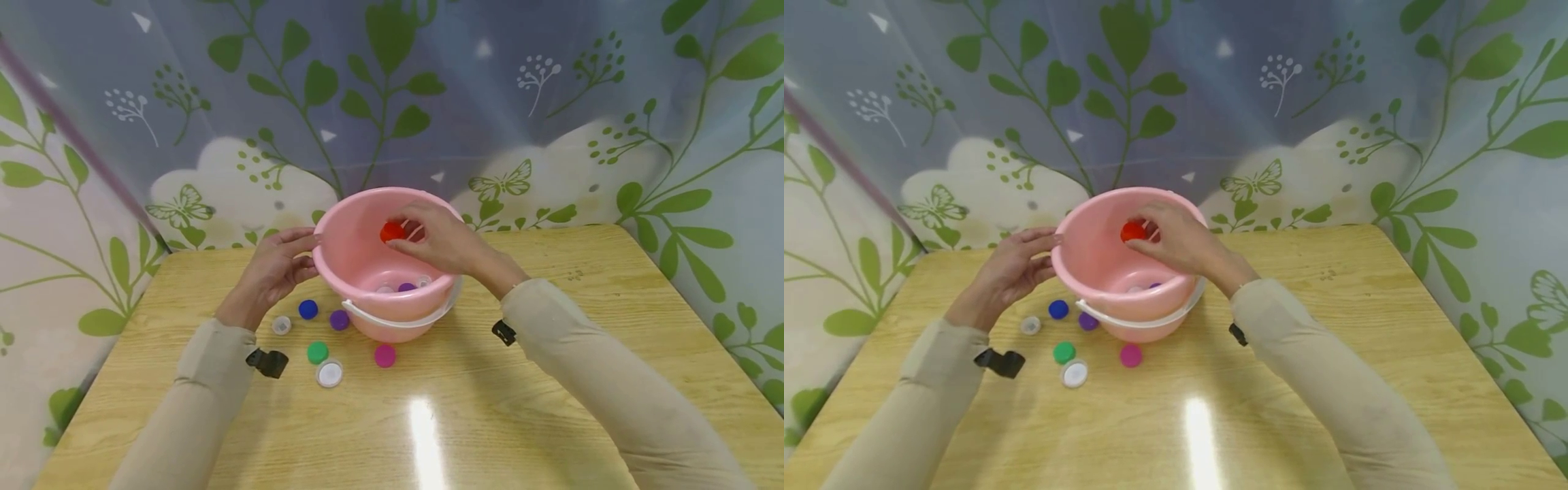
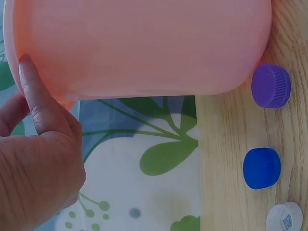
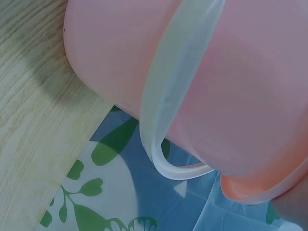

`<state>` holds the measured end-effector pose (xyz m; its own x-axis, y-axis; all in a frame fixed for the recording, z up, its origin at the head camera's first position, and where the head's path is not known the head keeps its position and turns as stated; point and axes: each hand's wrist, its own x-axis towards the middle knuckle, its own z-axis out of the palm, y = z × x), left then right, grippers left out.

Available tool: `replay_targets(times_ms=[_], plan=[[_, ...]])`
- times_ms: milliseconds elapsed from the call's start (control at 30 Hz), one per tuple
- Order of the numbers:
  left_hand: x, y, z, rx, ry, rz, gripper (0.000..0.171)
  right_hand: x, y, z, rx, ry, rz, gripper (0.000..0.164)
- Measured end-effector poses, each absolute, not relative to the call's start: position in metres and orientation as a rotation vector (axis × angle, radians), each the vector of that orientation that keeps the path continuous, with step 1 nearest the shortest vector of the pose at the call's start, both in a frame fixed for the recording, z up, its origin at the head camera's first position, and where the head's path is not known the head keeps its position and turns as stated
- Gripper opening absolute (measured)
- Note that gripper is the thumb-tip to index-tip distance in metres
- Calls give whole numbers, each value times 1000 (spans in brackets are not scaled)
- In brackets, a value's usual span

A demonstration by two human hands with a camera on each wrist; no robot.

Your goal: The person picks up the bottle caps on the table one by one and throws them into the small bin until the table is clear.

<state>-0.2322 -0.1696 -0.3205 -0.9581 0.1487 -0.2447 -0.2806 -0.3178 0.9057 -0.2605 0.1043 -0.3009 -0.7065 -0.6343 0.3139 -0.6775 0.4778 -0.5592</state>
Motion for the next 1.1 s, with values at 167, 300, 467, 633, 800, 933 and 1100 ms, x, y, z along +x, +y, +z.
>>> replay_targets(times_ms=[167, 300, 467, 633, 800, 933, 1100], plan=[[-232, -170, -320, -164, 1646, 2355, 34, -260, 105, -301, 1160, -2643, 1077, 34], [-231, -169, -320, -172, 1656, 2355, 32, -259, 106, -301, 1089, -2640, 1090, 34], [-232, -168, -320, -176, 1658, 2350, 31, -259, 109, -301, 976, -2580, 1226, 27], [-232, -168, -320, -173, 1662, 2339, 33, -261, 114, -302, 851, -2418, 1412, 21], [-233, -169, -320, -178, 1683, 2328, 31, -262, 123, -299, 781, -2364, 1425, 21], [-233, -169, -320, -176, 1696, 2324, 31, -263, 135, -295, 698, -2383, 1416, 23], [-232, -170, -319, -176, 1702, 2324, 31, -265, 149, -290, 594, -2438, 1416, 29]])
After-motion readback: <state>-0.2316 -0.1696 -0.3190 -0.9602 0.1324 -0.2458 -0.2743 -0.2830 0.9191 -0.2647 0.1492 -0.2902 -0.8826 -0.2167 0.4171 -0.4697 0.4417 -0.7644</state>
